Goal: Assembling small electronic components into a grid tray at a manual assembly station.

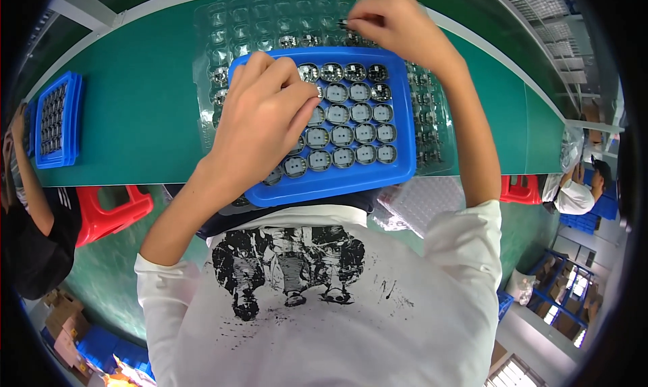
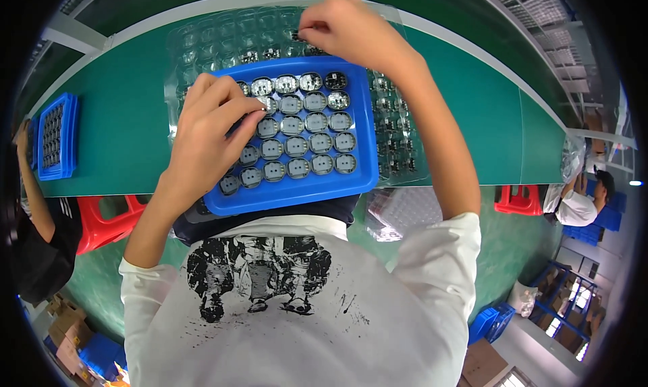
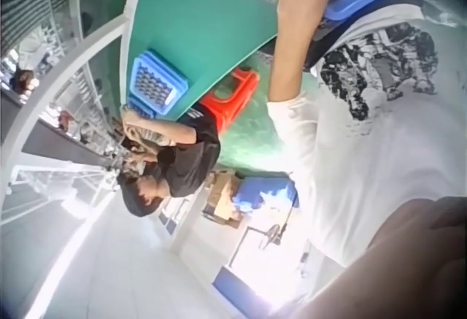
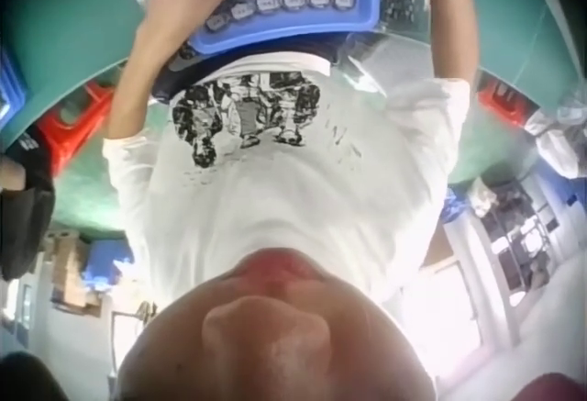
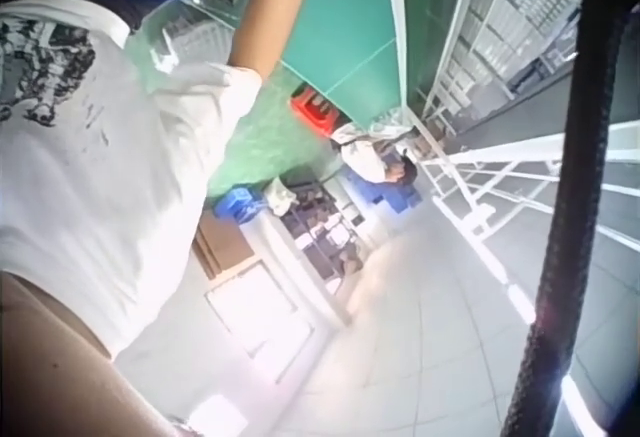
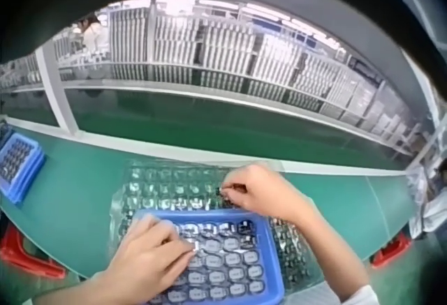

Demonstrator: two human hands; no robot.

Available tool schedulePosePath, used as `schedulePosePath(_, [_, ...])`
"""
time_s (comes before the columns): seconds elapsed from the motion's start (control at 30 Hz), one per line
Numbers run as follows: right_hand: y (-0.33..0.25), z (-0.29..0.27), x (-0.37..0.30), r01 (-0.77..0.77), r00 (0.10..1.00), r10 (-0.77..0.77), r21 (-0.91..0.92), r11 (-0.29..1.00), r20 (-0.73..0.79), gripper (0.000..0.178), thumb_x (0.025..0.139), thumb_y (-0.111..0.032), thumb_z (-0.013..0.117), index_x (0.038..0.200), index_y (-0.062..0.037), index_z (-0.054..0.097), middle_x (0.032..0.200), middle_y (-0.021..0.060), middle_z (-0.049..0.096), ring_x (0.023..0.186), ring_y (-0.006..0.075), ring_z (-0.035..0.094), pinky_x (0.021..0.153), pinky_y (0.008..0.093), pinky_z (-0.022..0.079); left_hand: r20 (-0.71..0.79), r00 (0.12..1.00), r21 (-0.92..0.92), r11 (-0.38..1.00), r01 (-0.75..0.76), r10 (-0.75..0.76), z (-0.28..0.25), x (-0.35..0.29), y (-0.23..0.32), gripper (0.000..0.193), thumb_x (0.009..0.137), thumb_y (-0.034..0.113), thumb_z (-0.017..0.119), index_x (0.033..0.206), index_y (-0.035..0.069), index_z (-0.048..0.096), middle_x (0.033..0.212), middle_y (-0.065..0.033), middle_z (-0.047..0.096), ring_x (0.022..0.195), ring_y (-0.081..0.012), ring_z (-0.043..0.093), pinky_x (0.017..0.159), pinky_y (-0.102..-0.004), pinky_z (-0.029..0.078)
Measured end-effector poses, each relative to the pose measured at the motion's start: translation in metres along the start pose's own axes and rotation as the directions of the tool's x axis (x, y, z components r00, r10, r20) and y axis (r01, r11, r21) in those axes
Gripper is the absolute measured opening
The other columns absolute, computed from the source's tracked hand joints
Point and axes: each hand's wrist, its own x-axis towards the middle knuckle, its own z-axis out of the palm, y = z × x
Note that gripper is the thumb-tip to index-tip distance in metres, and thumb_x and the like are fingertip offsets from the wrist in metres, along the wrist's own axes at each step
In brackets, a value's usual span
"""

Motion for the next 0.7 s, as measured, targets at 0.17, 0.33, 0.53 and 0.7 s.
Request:
schedulePosePath(0.17, [-0.046, -0.012, -0.062, 0.06, 0.995, -0.066, -0.073, 0.996, -0.075, 0.008, 0.082, -0.003, 0.069, 0.089, -0.0004, 0.071, 0.078, 0.012, 0.065, 0.066, 0.0262, 0.063, 0.059, 0.0352, 0.049, 0.021, 1.0, 0.023, 1.0, 0.02, -0.021, 0.004, -0.001, 0.001, 0.006, 0.076, 0.008, 0.076, 0.08, 0.006, 0.072, 0.08, -0.003, 0.053, 0.085, -0.0235, 0.051, 0.081, -0.0374, 0.04])
schedulePosePath(0.33, [-0.059, 0.001, -0.081, -0.005, 0.999, 0.001, -0.114, 0.993, -0.04, 0.01, 0.077, -0.004, 0.073, 0.087, -0.0019, 0.072, 0.077, 0.0098, 0.063, 0.068, 0.0278, 0.063, 0.058, 0.0373, 0.048, 0.015, 0.998, 0.049, 0.997, 0.053, -0.054, 0.004, -0.002, -0.002, 0.005, 0.076, 0.01, 0.077, 0.078, 0.008, 0.073, 0.078, -0.0021, 0.053, 0.084, -0.0234, 0.05, 0.082, -0.0391, 0.04])
schedulePosePath(0.53, [-0.061, 0.011, -0.078, 0.004, 0.998, -0.014, -0.159, 0.987, -0.063, 0.009, 0.076, -0.006, 0.073, 0.085, -0.0024, 0.071, 0.073, 0.0085, 0.059, 0.067, 0.028, 0.06, 0.057, 0.04, 0.048, 0.028, 0.999, 0.06, 0.998, 0.03, -0.031, 0.004, 0.0, -0.001, 0.006, 0.075, 0.009, 0.077, 0.079, 0.007, 0.073, 0.078, -0.0021, 0.053, 0.085, -0.0236, 0.051, 0.083, -0.0395, 0.04])
schedulePosePath(0.7, [-0.061, 0.014, -0.075, 0.005, 1.0, -0.007, -0.18, 0.984, -0.013, 0.008, 0.078, -0.008, 0.072, 0.083, -0.0015, 0.069, 0.073, 0.0096, 0.058, 0.069, 0.0297, 0.06, 0.059, 0.0414, 0.048, 0.026, 1.0, 0.075, 0.997, -0.018, 0.016, 0.005, 0.002, -0.002, 0.007, 0.074, 0.008, 0.077, 0.078, 0.005, 0.072, 0.078, -0.0028, 0.053, 0.086, -0.0238, 0.052, 0.083, -0.0395, 0.041])
